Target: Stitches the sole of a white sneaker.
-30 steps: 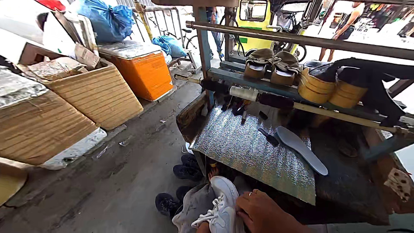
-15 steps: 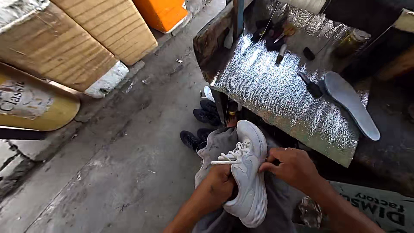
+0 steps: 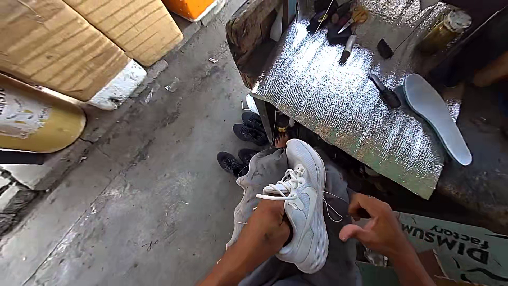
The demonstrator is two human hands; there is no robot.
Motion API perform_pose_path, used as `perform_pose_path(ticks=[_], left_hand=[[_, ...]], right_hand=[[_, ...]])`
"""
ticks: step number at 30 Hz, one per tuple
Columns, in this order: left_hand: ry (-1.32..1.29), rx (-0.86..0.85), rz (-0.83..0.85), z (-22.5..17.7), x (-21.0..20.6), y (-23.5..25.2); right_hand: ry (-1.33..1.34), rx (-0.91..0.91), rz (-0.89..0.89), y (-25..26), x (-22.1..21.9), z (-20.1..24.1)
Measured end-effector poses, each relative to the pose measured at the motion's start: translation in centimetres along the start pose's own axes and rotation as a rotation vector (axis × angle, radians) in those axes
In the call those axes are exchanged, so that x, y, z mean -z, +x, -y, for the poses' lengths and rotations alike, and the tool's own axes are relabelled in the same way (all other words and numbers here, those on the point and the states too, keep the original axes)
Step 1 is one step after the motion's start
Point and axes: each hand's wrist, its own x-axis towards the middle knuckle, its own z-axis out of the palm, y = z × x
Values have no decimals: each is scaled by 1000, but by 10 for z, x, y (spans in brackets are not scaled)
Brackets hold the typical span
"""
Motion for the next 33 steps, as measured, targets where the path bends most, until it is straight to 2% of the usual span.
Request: perform_pose_path(ticks=[2, 4, 6, 8, 10, 12, 14, 16, 17, 18, 19, 20, 22, 24, 27, 29, 31, 33], left_hand=[[3, 3, -3, 0, 0, -1], [2, 9, 5, -1, 0, -1], [6, 4, 4, 0, 0, 0], [11, 4, 5, 1, 0, -1], [13, 4, 6, 1, 1, 0], [-1, 6, 9, 2, 0, 0], [-38, -10, 37, 3, 3, 0], [-55, -33, 89, 6, 8, 2], [-43, -45, 111, 7, 10, 2], [-18, -53, 133, 7, 13, 2], [12, -60, 143, 7, 15, 3], [42, -62, 141, 7, 15, 3], [71, -56, 125, 6, 13, 4], [65, -42, 101, 6, 11, 4], [86, -3, 126, 10, 20, -1], [121, -15, 134, 20, 37, -12], [201, -27, 107, 40, 63, -33], [310, 36, 98, 68, 91, -57]], right_hand=[[151, 67, -78, 3, -4, 10], [179, 119, -170, 6, -12, 22], [53, 107, -220, 10, -21, 28], [-111, 54, -188, 9, -31, 28], [-154, 7, -158, 9, -37, 27], [20, -32, -136, 7, -34, 32], [446, -66, -66, 2, -18, 40], [787, -36, 133, -9, 0, 45], [775, -5, 266, -15, 8, 43], [604, 1, 341, -20, 14, 39], [319, -36, 315, -23, 17, 34], [64, -102, 214, -23, 16, 30], [-218, -207, -31, -13, 7, 24], [-246, -185, -111, 2, -9, 29], [126, -93, 18, -4, -23, 29], [299, -25, 68, -29, 2, 15], [167, -136, 11, -73, 40, -14], [-143, -448, 4, -126, 72, -57]])
